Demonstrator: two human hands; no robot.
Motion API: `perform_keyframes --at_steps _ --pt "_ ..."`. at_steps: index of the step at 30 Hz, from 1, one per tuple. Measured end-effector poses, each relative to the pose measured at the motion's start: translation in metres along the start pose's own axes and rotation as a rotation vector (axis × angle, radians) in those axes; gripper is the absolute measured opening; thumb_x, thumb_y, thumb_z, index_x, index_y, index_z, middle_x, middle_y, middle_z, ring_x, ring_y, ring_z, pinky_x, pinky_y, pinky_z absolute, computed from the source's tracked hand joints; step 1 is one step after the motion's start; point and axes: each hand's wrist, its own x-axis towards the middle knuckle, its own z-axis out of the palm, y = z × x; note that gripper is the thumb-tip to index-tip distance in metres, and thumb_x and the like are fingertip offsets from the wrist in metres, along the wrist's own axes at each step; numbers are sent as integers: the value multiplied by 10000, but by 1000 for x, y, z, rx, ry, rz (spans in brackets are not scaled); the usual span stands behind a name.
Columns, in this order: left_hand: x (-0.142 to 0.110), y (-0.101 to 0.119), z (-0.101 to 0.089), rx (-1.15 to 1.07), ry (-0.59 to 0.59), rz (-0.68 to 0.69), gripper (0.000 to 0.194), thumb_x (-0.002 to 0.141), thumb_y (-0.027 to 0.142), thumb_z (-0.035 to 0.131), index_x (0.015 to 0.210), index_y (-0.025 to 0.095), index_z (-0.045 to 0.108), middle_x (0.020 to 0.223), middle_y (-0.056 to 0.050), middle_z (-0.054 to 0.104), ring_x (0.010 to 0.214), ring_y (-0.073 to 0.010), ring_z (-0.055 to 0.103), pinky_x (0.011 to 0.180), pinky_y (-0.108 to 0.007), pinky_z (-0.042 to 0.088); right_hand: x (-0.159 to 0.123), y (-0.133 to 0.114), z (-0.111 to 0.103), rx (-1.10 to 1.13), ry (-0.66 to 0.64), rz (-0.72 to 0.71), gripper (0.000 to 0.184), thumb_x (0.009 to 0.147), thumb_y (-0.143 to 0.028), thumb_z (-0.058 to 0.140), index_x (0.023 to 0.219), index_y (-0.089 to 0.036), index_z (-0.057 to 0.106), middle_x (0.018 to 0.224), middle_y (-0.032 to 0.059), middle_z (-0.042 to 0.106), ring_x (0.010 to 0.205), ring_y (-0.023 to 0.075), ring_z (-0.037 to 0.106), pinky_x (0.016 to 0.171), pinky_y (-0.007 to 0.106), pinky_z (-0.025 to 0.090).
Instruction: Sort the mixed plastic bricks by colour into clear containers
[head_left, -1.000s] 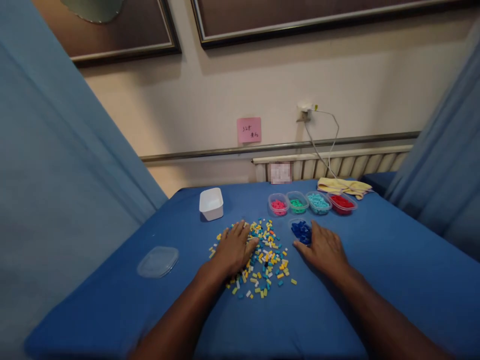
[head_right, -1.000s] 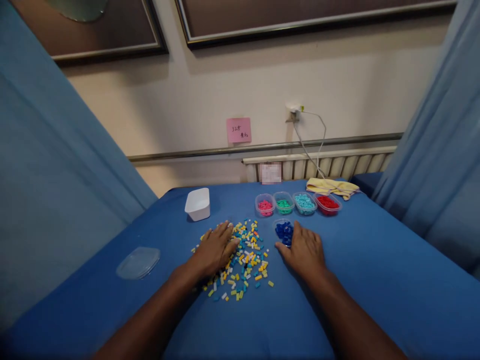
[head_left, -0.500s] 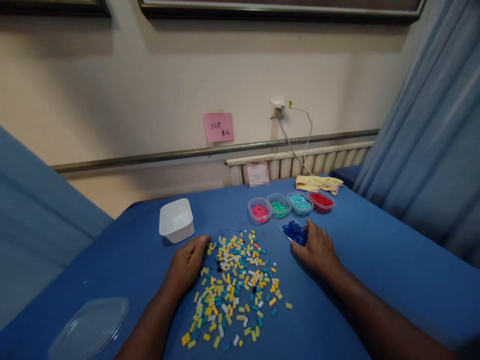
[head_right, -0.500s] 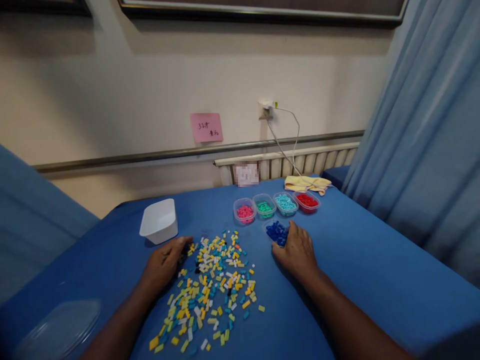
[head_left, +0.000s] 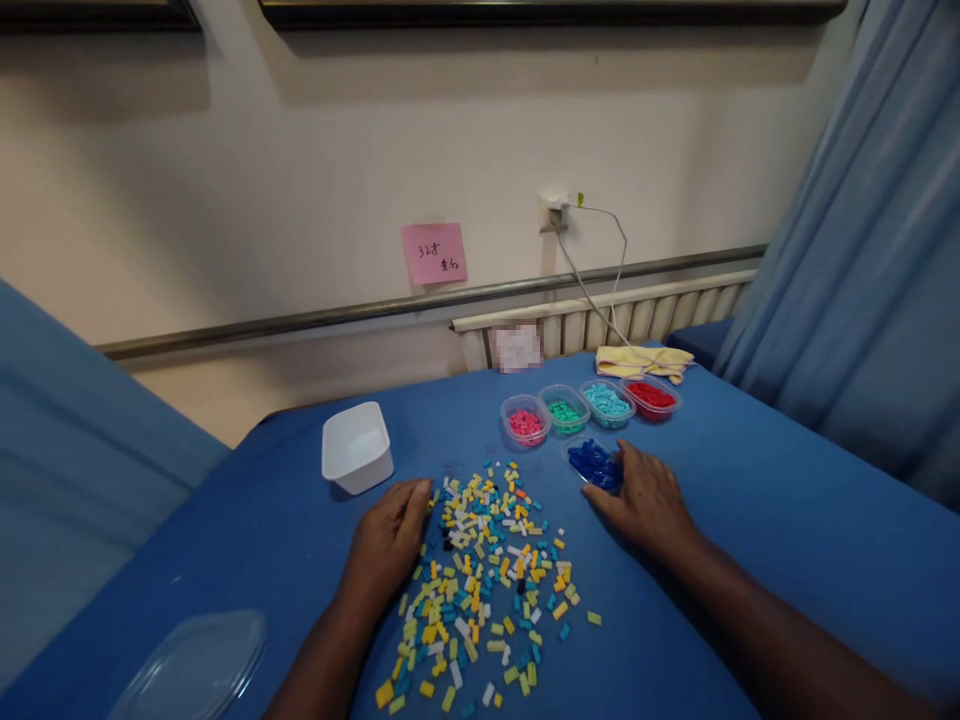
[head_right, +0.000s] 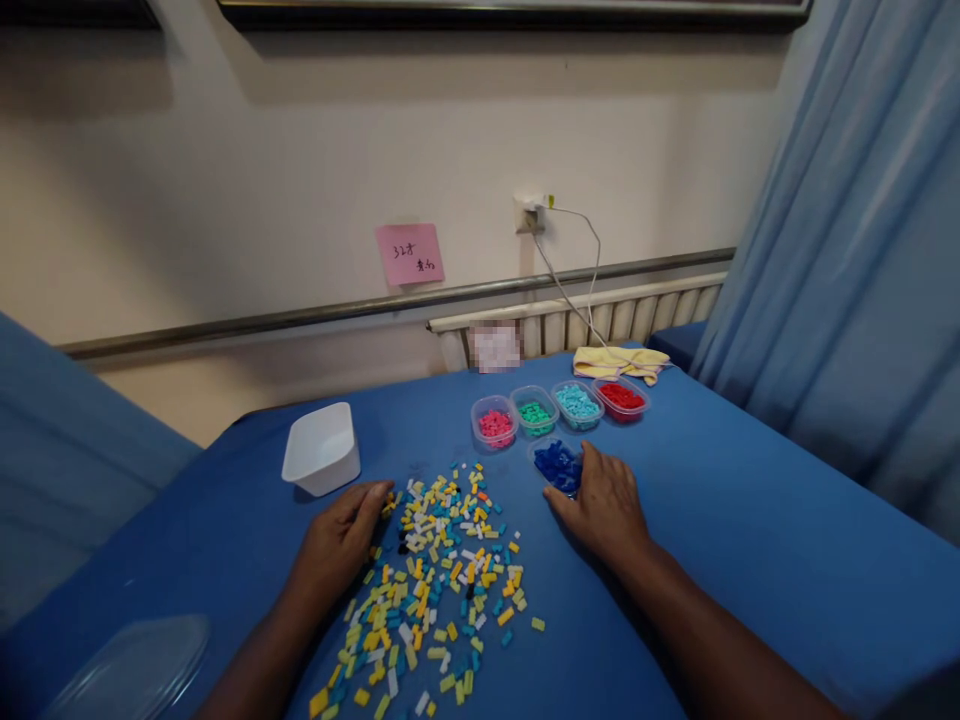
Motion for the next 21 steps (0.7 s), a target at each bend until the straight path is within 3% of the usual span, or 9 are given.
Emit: perform_keyframes --at_steps 6,11,15,21 --pt "3 4 1 19 -20 -44 527 1019 646 510 1054 219 816 1086 -64 824 1039 -283 746 976 -366 588 1 -2 1 47 12 -4 881 863 -672 742 1535 -153 509 1351 232 699 1252 441 630 1092 570 457" --pt "3 2 1 10 -26 -73 533 1013 656 515 1070 222 819 1108 -62 821 1047 -285 747 980 -369 589 3 2 2 153 5 -29 716 980 -568 609 1547 -140 523 1464 224 656 1357 389 607 1170 547 446" --pt "3 1 1 -10 -37 -75 524 1009 654 528 1073 223 819 1121 -64 815 1070 -290 744 1022 -396 580 13 1 5 185 -68 -121 776 986 -554 606 1628 -146 455 1629 217 537 1525 372 489 1265 579 357" --pt "3 -2 2 -49 -27 -53 474 1007 614 551 1093 233 821 1171 -70 814 1140 -305 743 1071 -438 577 22 0 8 200 -146 -207 753 1004 -547 607 1625 -148 461 1634 211 540 1550 353 470 1309 608 267"
